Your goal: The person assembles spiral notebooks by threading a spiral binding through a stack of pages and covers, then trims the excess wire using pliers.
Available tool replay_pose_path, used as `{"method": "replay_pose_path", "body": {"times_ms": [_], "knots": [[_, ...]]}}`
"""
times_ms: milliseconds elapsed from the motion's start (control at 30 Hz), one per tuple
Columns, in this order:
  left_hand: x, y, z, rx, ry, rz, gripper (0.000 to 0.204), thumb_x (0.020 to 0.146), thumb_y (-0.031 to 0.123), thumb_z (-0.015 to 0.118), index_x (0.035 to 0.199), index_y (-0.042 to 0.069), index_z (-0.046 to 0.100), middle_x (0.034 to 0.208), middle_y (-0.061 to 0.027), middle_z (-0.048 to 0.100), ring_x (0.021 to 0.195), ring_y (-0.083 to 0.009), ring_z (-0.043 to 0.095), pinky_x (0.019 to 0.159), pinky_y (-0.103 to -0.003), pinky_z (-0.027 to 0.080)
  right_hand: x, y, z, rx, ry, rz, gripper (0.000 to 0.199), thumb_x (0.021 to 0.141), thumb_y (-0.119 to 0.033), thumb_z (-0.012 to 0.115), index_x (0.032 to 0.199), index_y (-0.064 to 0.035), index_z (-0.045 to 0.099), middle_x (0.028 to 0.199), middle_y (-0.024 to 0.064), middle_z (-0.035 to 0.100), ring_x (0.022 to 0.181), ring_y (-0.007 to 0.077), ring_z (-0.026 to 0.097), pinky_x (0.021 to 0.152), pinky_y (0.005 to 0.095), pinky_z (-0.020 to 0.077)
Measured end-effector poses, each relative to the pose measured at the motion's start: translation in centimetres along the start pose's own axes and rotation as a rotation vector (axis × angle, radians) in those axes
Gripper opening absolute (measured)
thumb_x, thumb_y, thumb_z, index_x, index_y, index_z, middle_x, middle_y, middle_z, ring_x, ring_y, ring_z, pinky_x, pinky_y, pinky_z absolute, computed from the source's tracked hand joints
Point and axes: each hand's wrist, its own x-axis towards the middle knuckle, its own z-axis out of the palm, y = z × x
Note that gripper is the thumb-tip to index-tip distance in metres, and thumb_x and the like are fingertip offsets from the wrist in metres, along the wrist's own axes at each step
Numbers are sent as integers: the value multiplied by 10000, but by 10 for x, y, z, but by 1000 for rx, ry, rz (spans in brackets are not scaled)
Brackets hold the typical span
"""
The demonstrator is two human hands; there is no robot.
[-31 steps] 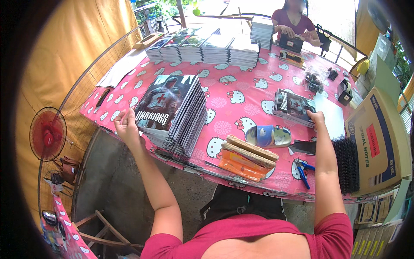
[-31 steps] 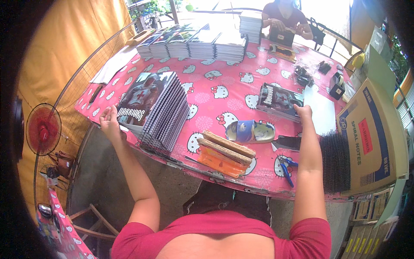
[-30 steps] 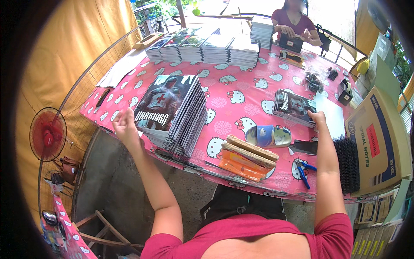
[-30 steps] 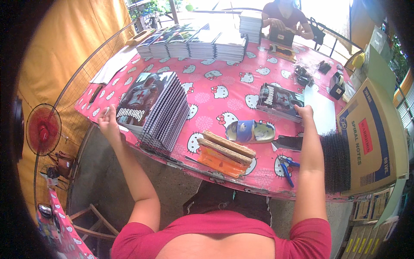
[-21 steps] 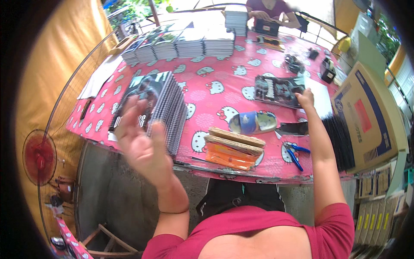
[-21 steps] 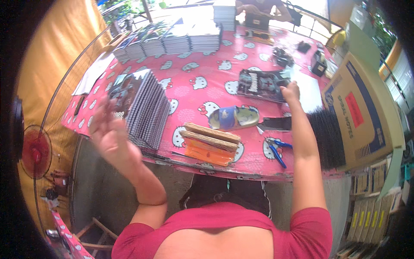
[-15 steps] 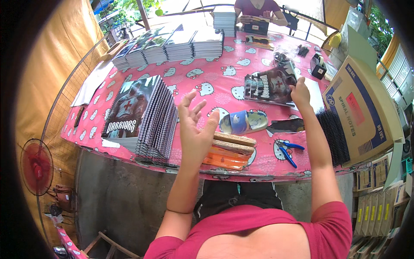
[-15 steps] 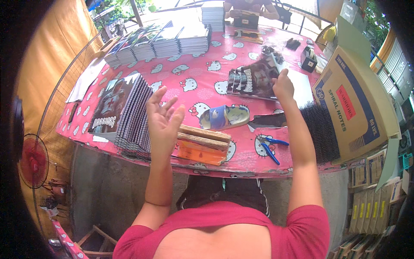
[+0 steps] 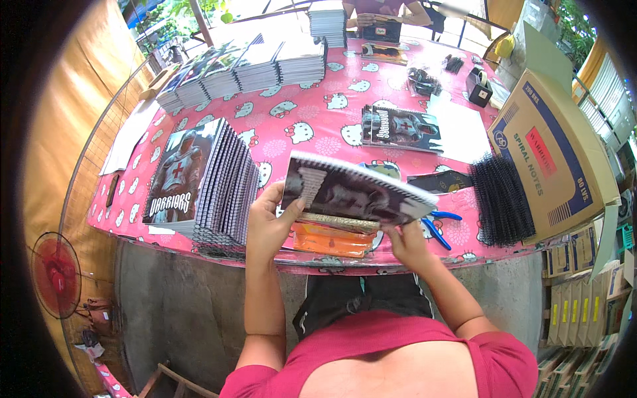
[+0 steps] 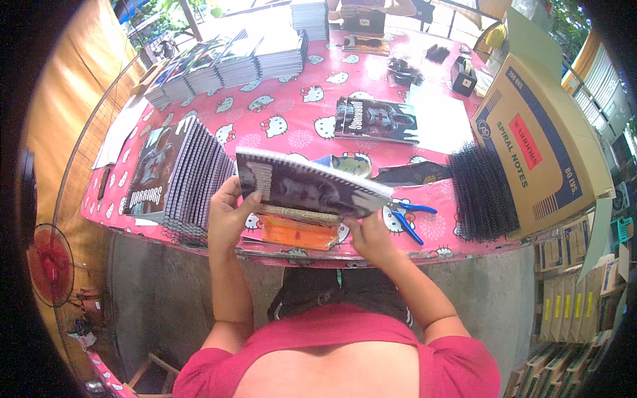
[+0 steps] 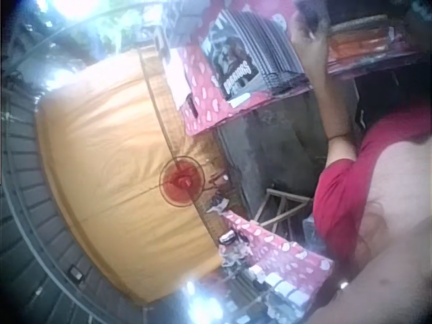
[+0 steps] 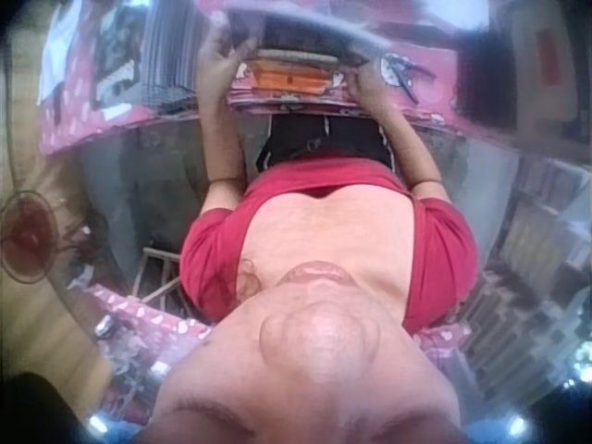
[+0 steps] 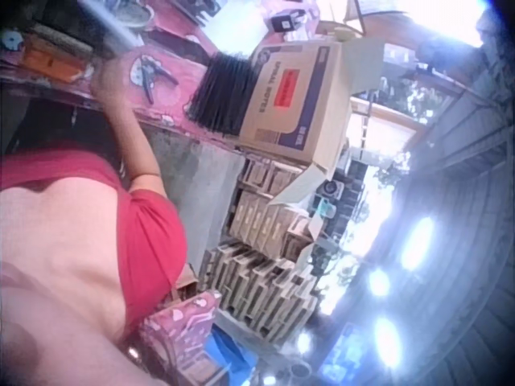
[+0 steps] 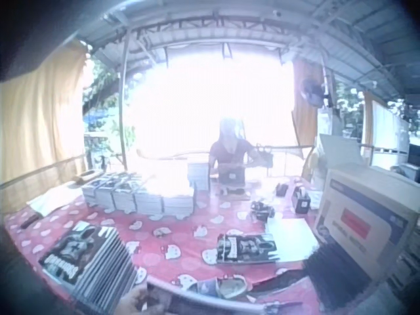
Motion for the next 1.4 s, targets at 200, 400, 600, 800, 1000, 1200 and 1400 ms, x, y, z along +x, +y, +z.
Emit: {"method": "replay_pose_path", "body": {"times_ms": [200, 400, 600, 800, 1000, 1200, 1400], "knots": [[-20, -45, 16, -157, 279, -46, 853, 636, -81, 776, 1349, -15, 311, 1219, -140, 511, 1127, -214, 508, 1001, -334, 390, -3, -23, 6, -97, -4, 27, 657, 791, -156, 678, 1289, 83, 322, 1192, 317, 452, 1074, 458, 480, 880, 470, 412], [-25, -48, 6, 1, 285, -42, 1029, 598, 41, 839, 1418, -27, 221, 1459, -192, 265, 1364, -266, 263, 1101, -357, 252, 28, 34, -86, -335, 22, 126, 423, 724, -203, 760, 1056, 5, 602, 1039, 198, 603, 1012, 330, 570, 887, 420, 443], [-17, 19, 61, 684, 243, 495, 858, 739, 262, 748, 1445, 101, 289, 1521, -198, 166, 1424, -327, 110, 1103, -563, 18, 57, 131, -166, -975, 92, 796, 270, 746, -214, 730, 922, -20, 663, 976, 204, 661, 947, 342, 649, 816, 417, 527], [-17, 37, 97, 1164, -74, 504, 561, 876, 328, 583, 1364, 97, 432, 1476, -209, 271, 1398, -345, 195, 1076, -620, -3, 65, 99, -163, -1000, 9, 712, 144, 779, -119, 619, 876, -35, 685, 932, 198, 674, 903, 335, 666, 791, 424, 538], [-8, 25, 91, 914, -235, 528, 406, 844, 240, 632, 1207, 70, 568, 1193, -120, 600, 1158, -272, 536, 1073, -498, 216, 65, 113, -169, -1001, -29, 700, 180, 769, -128, 617, 908, -39, 689, 963, 207, 668, 929, 343, 658, 817, 437, 526], [-6, 23, 92, 554, -111, 541, 157, 730, 159, 744, 866, 84, 719, 921, -57, 685, 939, -215, 633, 976, -413, 350, 35, 22, -135, -320, 299, -137, 315, 765, 32, 547, 1049, -31, 671, 890, 164, 611, 767, 289, 610, 705, 377, 494], [-8, 22, 90, 548, -91, 575, 154, 696, 144, 768, 828, 74, 729, 793, -39, 678, 771, -176, 625, 825, -337, 401, 6, -81, -80, 52, 280, -58, 261, 740, -22, 711, 998, -54, 701, 845, 95, 604, 747, 191, 600, 653, 294, 477]]}}
